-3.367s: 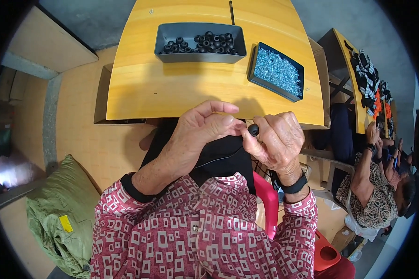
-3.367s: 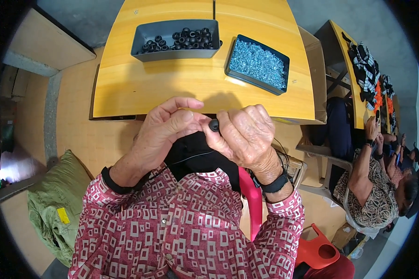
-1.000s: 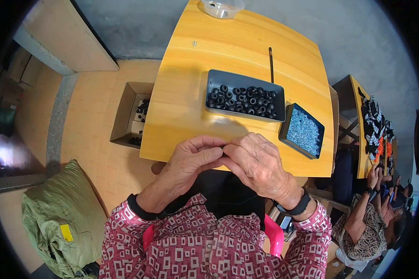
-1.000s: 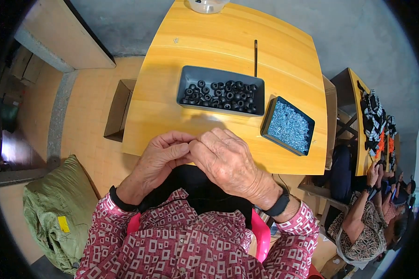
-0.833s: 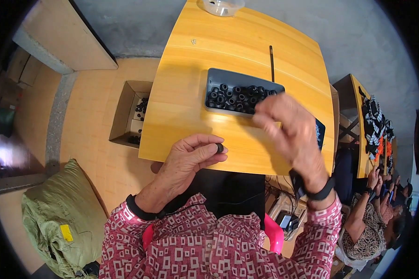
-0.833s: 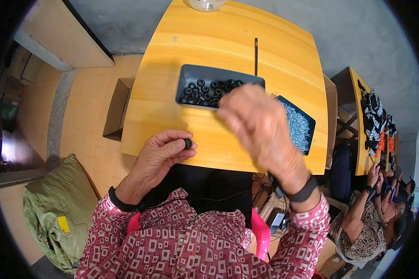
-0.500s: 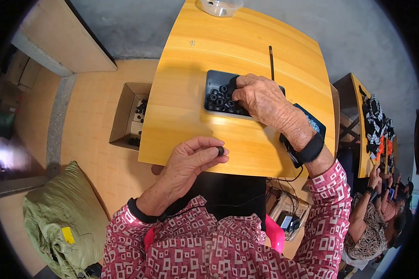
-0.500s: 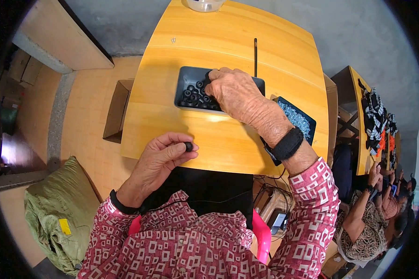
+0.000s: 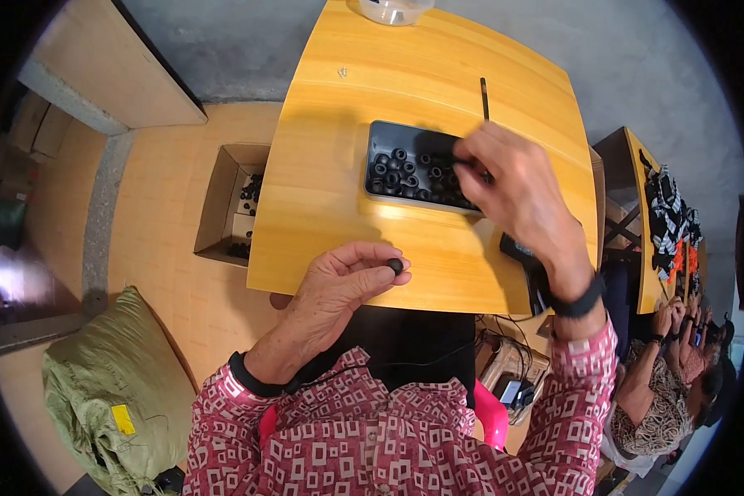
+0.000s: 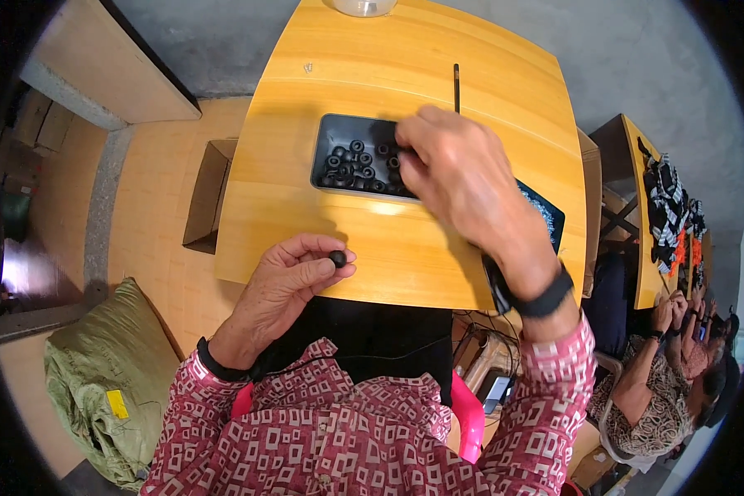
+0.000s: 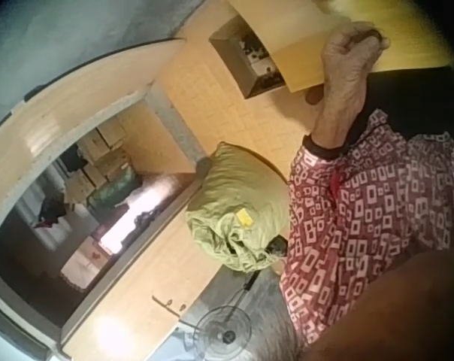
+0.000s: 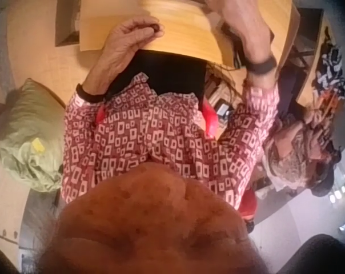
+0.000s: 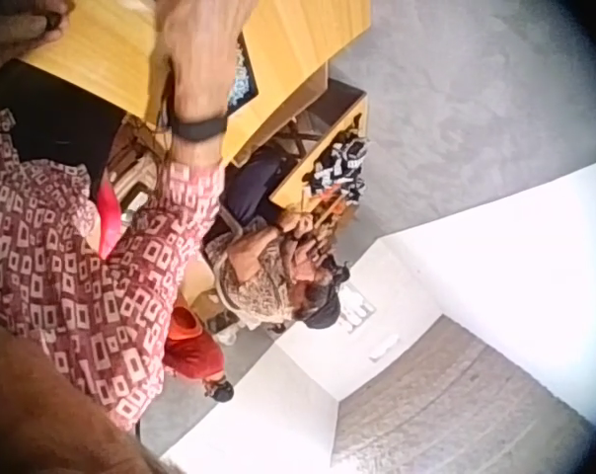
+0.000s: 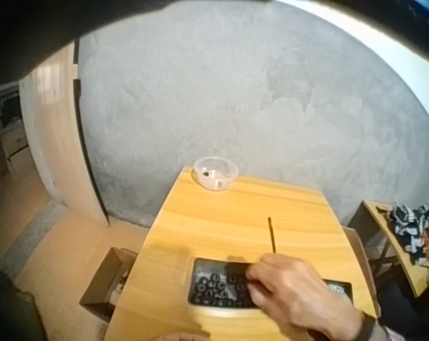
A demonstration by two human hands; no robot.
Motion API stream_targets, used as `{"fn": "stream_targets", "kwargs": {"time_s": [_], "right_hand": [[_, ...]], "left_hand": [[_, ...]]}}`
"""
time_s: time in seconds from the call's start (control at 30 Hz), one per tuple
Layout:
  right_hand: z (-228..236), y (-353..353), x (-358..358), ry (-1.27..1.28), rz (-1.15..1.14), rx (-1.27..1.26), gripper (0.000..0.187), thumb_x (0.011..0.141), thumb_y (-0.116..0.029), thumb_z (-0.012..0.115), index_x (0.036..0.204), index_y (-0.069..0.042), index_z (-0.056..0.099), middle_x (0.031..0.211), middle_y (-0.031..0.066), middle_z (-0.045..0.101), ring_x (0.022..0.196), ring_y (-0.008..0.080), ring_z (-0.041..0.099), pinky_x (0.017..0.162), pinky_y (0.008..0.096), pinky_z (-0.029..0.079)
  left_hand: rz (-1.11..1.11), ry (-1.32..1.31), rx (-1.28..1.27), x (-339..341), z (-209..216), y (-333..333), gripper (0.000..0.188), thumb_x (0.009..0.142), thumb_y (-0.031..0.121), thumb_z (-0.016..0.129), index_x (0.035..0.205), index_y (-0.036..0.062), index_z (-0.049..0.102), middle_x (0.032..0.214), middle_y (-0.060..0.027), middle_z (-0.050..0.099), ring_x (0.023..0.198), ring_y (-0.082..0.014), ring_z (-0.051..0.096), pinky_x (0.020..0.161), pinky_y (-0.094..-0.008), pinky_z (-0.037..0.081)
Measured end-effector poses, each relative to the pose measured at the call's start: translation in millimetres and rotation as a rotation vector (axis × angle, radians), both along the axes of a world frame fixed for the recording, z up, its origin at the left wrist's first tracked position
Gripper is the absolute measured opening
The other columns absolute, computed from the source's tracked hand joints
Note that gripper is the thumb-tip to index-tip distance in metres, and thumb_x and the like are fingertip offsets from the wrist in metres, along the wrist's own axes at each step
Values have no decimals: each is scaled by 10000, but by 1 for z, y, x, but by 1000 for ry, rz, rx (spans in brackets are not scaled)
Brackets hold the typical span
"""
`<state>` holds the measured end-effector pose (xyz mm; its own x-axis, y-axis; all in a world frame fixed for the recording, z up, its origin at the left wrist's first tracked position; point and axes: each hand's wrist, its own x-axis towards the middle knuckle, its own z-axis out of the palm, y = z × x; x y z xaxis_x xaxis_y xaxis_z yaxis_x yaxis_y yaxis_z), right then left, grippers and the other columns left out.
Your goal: The person assembles small parts by taking black plastic pieces and small metal springs from trays, inserting the springs into the plastic pieces by hand, and placing the assembled parts into a box.
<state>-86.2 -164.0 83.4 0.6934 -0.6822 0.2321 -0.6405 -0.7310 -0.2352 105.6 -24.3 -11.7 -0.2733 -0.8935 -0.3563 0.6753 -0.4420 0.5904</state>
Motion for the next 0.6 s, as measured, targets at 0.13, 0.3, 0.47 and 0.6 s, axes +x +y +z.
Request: {"fn": "stream_targets", "kwargs": {"time_s": [0.13, 0.3, 0.47, 0.6], "right_hand": [[-13, 69, -17, 93, 84, 33, 176, 669, 0, 638, 826, -17, 560, 790, 134, 529, 749, 294, 578, 637, 389, 502], [-60, 81, -30, 360, -52, -169, 117, 736, -84, 589, 820, -23, 535, 810, 104, 519, 777, 247, 592, 603, 333, 520], [-76, 75, -38, 370, -150, -232, 161, 743, -93, 589, 874, -11, 542, 830, 102, 521, 750, 219, 597, 570, 305, 519], [-69, 83, -44, 307, -203, -144, 293, 767, -92, 558, 1038, 14, 526, 929, 120, 540, 828, 254, 600, 634, 342, 524]], "left_hand": [[16, -3, -2, -2, 0, -1, 207, 898, 41, 616, 1101, -3, 608, 1055, -118, 648, 993, -195, 641, 922, -293, 522], [14, 18, 55, -7, 7, -4, 218, 898, 38, 615, 1108, -17, 603, 1047, -129, 653, 983, -187, 645, 912, -281, 529], [24, -40, 31, -14, 2, -8, 234, 901, 49, 611, 1125, -14, 596, 1043, -124, 650, 981, -197, 646, 910, -279, 525], [22, -83, 14, -25, 2, -13, 222, 899, 36, 609, 1116, -10, 594, 1048, -121, 649, 976, -196, 649, 905, -271, 526]]}}
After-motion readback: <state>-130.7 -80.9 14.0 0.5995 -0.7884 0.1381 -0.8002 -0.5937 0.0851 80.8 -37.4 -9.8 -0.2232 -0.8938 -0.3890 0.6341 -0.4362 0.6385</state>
